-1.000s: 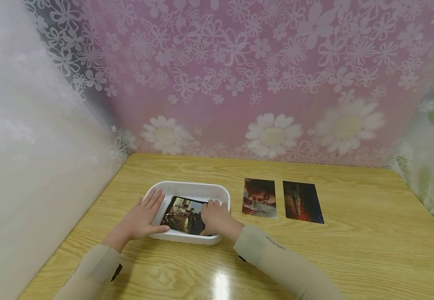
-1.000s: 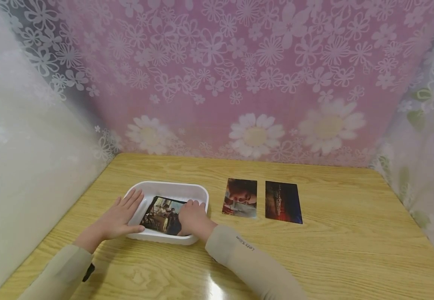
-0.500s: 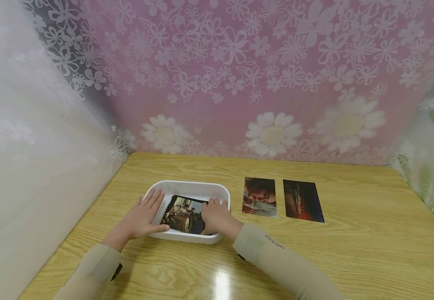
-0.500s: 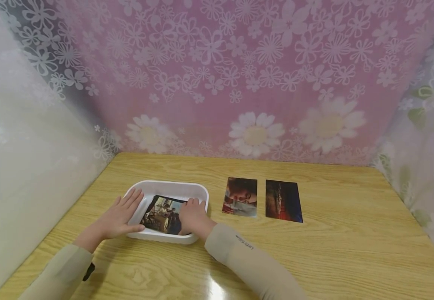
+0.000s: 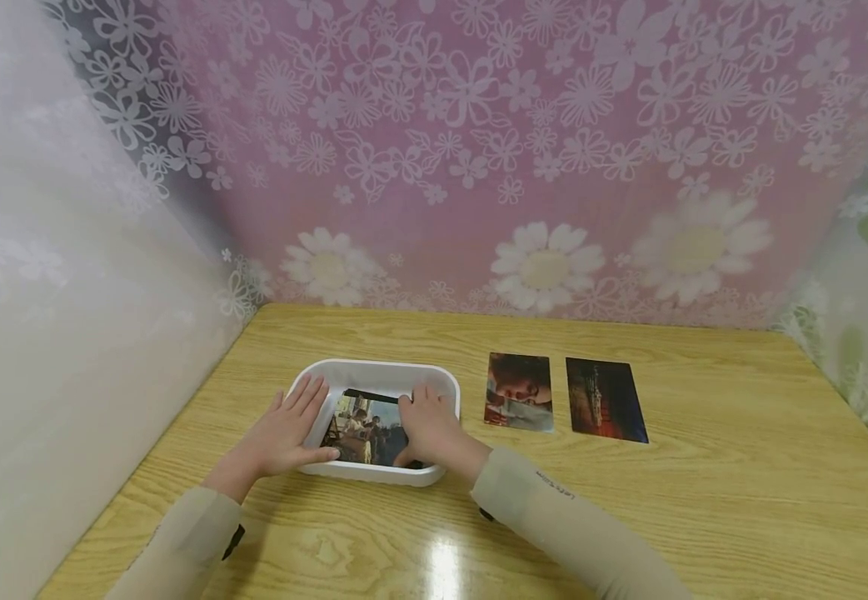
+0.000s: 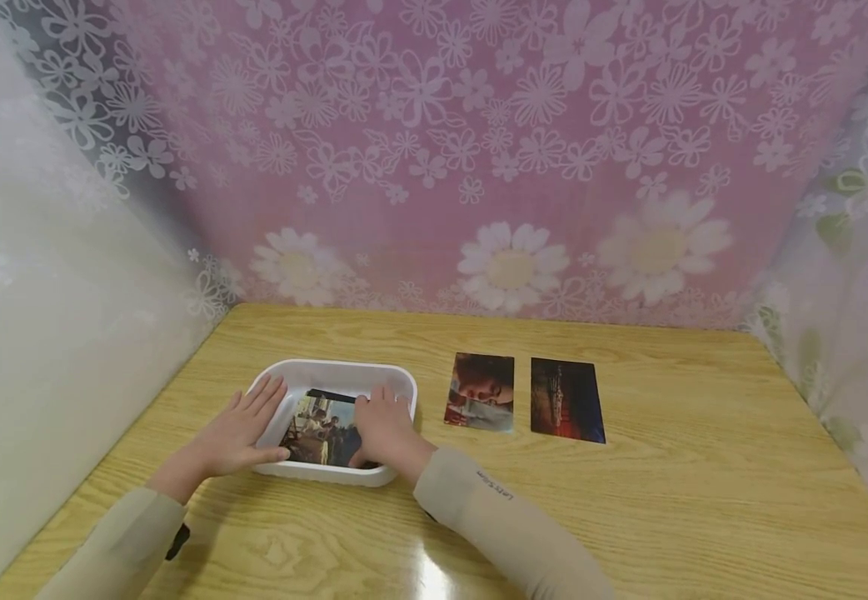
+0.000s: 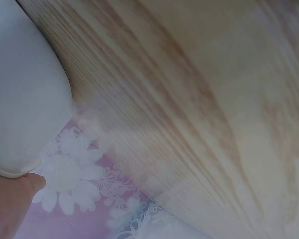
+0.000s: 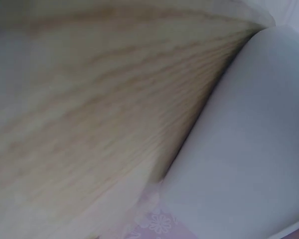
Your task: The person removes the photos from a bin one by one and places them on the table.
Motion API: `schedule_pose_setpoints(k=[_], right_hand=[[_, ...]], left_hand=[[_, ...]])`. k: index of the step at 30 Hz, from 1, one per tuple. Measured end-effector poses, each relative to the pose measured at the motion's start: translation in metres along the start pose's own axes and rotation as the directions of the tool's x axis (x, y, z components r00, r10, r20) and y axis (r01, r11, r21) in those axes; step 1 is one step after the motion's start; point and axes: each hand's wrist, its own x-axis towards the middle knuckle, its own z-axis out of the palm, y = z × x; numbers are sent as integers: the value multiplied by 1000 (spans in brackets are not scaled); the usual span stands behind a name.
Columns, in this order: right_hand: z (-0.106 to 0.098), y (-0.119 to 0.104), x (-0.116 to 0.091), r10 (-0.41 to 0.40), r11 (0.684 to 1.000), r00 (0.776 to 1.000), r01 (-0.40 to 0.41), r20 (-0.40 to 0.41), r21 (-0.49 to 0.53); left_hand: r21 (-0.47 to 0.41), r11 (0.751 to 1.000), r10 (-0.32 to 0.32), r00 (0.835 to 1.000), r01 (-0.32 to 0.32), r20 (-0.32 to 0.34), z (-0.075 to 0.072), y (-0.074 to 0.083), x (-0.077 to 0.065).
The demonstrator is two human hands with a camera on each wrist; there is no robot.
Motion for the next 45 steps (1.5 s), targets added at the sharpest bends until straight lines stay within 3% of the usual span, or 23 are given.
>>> schedule_pose_setpoints(k=[4, 8, 14, 19, 24, 27, 31, 34, 40, 45], right_hand=[[0, 1, 1, -24, 999, 999, 26, -47, 40], [0, 3, 1, -29, 986, 992, 49, -122, 161], [-3, 7, -2, -26, 937, 969, 110, -248, 333], [-6, 10, -7, 31, 875, 968, 93, -248, 475], [-17, 16, -13, 85, 784, 963, 93, -254, 613], [-25, 22, -18, 145, 710, 960, 66, -238, 701], [-35, 32, -27, 255, 580, 943, 27, -213, 814], [-39, 44, -37, 325, 500, 921, 25, -215, 865], [-40, 76, -65, 419, 435, 876, 35, -237, 900], [-49, 110, -93, 472, 374, 863, -12, -179, 928]], left_hand=[[-3, 1000, 1, 1000, -1, 4, 0, 0, 0], [-5, 1000, 1, 1000, -1, 5, 0, 0, 0], [-14, 1000, 3, 1000, -3, -4, 0, 0, 0], [0, 1000, 24, 1000, -24, -15, 2, -1, 0], [-4, 1000, 5, 1000, -5, -4, 4, -2, 0], [-19, 1000, -3, 1000, 3, 3, 4, -2, 1], [-5, 1000, -4, 1000, 4, 19, 3, 0, 2], [8, 1000, 1, 1000, -1, 17, 3, 1, 0], [12, 1000, 5, 1000, -5, 13, 6, 2, -5], [18, 1000, -2, 1000, 2, 3, 5, 0, -7]])
